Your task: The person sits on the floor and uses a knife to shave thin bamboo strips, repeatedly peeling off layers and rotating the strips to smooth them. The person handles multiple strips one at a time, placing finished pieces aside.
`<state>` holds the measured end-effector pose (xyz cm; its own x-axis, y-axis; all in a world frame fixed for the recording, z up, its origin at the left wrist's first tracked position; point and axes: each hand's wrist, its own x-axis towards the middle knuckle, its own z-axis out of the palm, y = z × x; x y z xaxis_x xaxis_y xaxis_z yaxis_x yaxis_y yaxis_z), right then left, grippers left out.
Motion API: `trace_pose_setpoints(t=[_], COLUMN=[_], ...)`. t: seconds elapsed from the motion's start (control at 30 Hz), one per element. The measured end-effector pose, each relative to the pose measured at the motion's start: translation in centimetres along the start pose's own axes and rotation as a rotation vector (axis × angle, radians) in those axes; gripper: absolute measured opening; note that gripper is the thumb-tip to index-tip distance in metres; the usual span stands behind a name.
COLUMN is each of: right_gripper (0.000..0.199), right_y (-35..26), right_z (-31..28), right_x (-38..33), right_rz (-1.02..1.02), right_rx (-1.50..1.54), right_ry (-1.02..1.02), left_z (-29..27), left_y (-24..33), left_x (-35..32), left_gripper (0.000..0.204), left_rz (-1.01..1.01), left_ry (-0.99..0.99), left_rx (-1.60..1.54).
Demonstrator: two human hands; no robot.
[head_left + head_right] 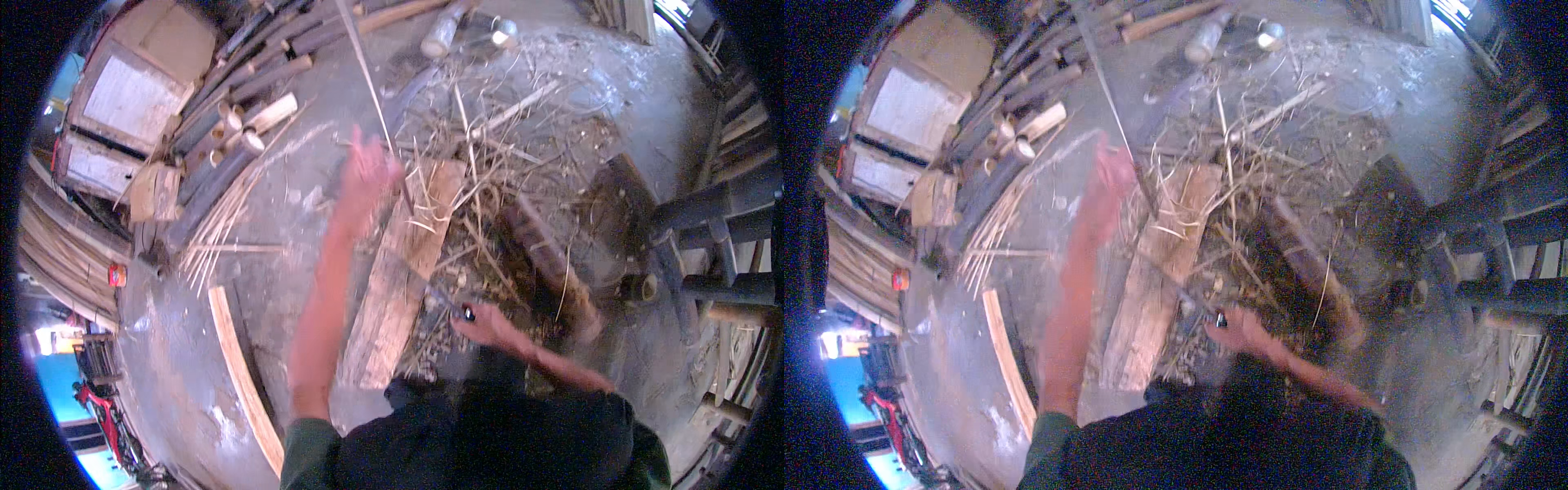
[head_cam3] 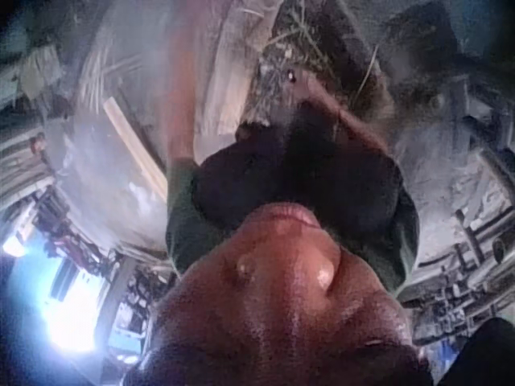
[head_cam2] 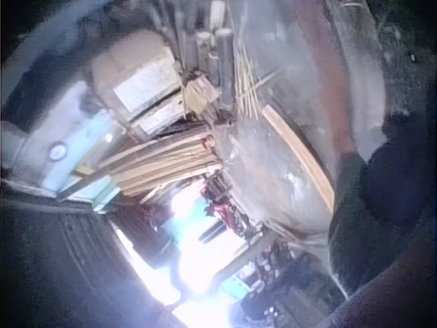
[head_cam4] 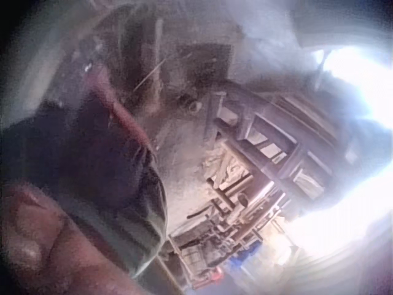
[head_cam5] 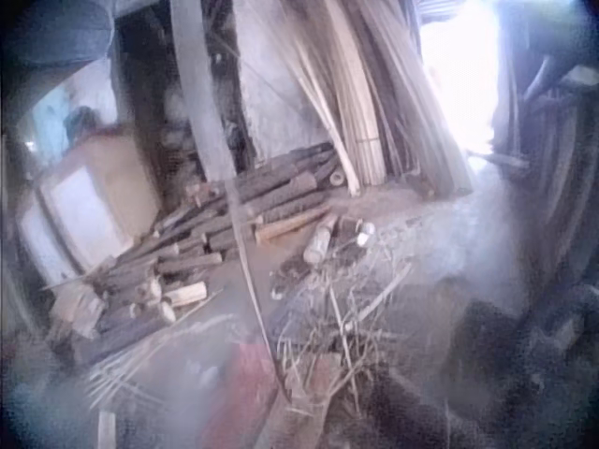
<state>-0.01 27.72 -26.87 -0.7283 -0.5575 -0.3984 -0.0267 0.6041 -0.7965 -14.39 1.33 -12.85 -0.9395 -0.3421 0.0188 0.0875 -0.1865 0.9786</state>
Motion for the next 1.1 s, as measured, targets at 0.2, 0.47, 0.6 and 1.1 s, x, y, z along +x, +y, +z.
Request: trace_pose_setpoints(t=[0.2, 0.47, 0.6, 1.1], right_gripper=[0.027, 0.049, 0.055, 0.038], right_y=[-0.6, -8.2, -7.3, -12.7], right_z=[-2.0, -8.7, -7.4, -4.1], right_x=[0.7, -1.8, -1.9, -2.2], right_rz=[0.338, -0.15, -0.426, -0.322], right_rx=[0.552, 0.285, 0.039, 0.214], right_ry=[-0.015, 0.471, 0.514, 0.103], left_z=[-1.0, -4.5, -3.6, -0.4], left_y=[9.5, 5.4, 10.0, 14.6], left_x=[0.7, -6.6, -6.7, -12.4], left_gripper=[0.027, 0.03, 0.039, 0.05], left_rz=[0.459, 0.376, 0.491, 0.589], left_ry=[0.129, 0.319, 0.359, 0.703], left_rx=[0.056, 0.186, 0.14, -0.016])
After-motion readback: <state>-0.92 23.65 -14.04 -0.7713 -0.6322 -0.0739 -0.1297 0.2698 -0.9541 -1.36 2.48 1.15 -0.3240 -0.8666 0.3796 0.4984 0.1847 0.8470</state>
